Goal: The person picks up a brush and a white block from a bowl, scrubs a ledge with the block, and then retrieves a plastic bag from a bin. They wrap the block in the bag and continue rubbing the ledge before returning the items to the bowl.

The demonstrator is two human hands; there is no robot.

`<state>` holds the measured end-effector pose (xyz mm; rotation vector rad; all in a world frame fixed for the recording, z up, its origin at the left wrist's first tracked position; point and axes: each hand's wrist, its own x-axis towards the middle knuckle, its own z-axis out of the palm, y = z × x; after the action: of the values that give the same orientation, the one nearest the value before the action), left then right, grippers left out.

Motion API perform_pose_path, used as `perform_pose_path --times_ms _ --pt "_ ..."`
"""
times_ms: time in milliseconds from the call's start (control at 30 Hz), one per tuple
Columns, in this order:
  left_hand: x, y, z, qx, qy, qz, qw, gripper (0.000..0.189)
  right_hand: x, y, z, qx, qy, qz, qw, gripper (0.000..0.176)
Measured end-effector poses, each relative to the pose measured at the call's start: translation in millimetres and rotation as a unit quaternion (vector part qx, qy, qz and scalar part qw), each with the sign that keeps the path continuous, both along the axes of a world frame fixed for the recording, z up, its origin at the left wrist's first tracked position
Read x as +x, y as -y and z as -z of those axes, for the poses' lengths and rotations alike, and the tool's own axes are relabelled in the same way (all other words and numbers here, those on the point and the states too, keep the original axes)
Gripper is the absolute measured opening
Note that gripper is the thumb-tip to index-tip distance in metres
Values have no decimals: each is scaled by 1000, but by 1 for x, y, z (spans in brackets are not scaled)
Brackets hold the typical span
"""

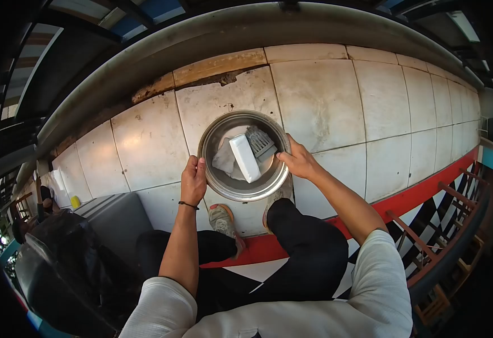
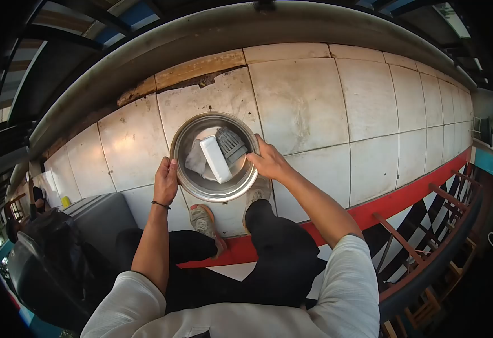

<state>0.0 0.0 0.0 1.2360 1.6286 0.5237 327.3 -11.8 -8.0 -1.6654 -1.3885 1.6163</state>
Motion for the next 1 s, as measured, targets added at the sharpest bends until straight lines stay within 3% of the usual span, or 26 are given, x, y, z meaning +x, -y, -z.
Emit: perform_pose_path --times_ms 67,100,167,267,400,533,667,767,800,900,933,1000 --pt "0 4 2 -30 22 -50 998 34 -2 -10 -11 11 32 -20 999 51" --pt "-16 25 102 -39 14 -65 997 34 -18 7 98 43 40 -32 998 49" --pt "-21 31 139 -47 24 -93 994 35 -26 11 142 118 80 -54 988 45" --pt "-22 32 202 -28 31 -110 993 35 -24 4 189 130 118 -70 982 47" --pt "-27 42 211 -58 50 -137 988 37 -37 3 191 113 118 -64 984 62" --pt "-33 50 217 -61 27 -130 989 37 -41 5 202 134 150 -89 975 67" --pt "-25 49 205 -71 40 -147 986 37 -35 8 219 174 261 -155 937 70" --pt "-32 51 219 -47 21 -147 988 36 -51 10 204 224 322 -73 917 66" --pt "-27 48 209 -66 35 -160 984 36 -58 10 194 303 352 -25 885 62" --pt "-26 53 212 -63 44 -176 981 37 -86 1 152 416 261 -34 871 54" --pt "-25 55 213 -52 35 -174 983 37 -95 0 153 400 202 -78 890 43" --pt "-24 52 214 -45 26 -172 984 37 -112 3 158 378 219 -116 892 36"
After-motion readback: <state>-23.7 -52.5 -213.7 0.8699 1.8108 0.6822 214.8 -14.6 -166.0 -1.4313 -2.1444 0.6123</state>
